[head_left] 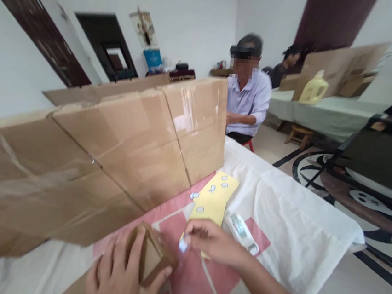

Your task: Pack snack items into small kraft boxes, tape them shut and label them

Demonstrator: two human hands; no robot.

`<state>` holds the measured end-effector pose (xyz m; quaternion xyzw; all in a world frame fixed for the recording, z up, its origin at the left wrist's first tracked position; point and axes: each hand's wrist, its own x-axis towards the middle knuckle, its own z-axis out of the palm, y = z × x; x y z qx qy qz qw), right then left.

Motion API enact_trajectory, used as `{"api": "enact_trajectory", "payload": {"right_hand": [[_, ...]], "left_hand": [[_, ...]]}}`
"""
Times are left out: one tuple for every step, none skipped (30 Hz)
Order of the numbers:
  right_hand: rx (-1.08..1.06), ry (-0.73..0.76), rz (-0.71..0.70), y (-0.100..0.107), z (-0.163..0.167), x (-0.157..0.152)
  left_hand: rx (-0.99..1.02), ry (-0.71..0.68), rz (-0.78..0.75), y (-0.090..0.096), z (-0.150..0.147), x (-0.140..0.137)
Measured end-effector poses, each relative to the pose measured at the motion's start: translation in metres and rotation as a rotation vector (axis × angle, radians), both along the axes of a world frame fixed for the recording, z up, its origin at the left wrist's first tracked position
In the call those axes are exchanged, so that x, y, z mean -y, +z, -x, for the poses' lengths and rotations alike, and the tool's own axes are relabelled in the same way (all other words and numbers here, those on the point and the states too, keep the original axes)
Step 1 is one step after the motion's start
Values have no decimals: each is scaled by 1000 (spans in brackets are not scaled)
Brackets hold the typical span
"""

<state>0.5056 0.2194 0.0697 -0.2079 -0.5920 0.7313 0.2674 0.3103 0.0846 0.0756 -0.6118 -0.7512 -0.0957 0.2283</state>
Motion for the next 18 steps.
{"api": "enact_trajectory", "payload": {"right_hand": [[11, -52, -63, -1, 0, -3], [31, -102, -135, -4, 0, -6], [57, -136, -212, -10, 2, -9], [84, -149, -289, -16, 3, -11], [107, -138, -360, -22, 5, -11], [120, -104, -417, -28, 6, -11], [120, -59, -456, -33, 8, -10], [109, -14, -478, -37, 10, -9], [95, 23, -486, -40, 12, -7], [82, 49, -484, -43, 14, -5], [70, 67, -477, -44, 17, -3], [64, 84, -471, -46, 19, 0], [62, 99, -467, -47, 22, 2], [64, 117, -467, -48, 26, 5], [65, 137, -474, -49, 29, 7], [65, 155, -487, -50, 32, 10], [66, 169, -502, -52, 35, 13], [65, 184, -517, -53, 38, 15]], "left_hand": [[20, 1, 50, 1, 4, 2], [54, -3, 103, 2, 9, 4], [90, -13, 158, 4, 15, 7], [122, -24, 211, 5, 20, 10], [148, -43, 261, 7, 25, 13], [164, -70, 303, 9, 30, 16], [172, -100, 341, 11, 35, 19], [173, -133, 375, 13, 40, 23], [172, -168, 403, 16, 44, 26], [169, -206, 425, 18, 48, 29], [166, -242, 442, 20, 51, 32], [163, -273, 457, 22, 53, 34], [161, -299, 467, 23, 54, 36], [160, -317, 472, 23, 55, 38], [161, -328, 478, 24, 54, 40], [165, -333, 482, 24, 54, 42], [172, -334, 484, 24, 53, 43], [180, -333, 485, 24, 52, 43]]}}
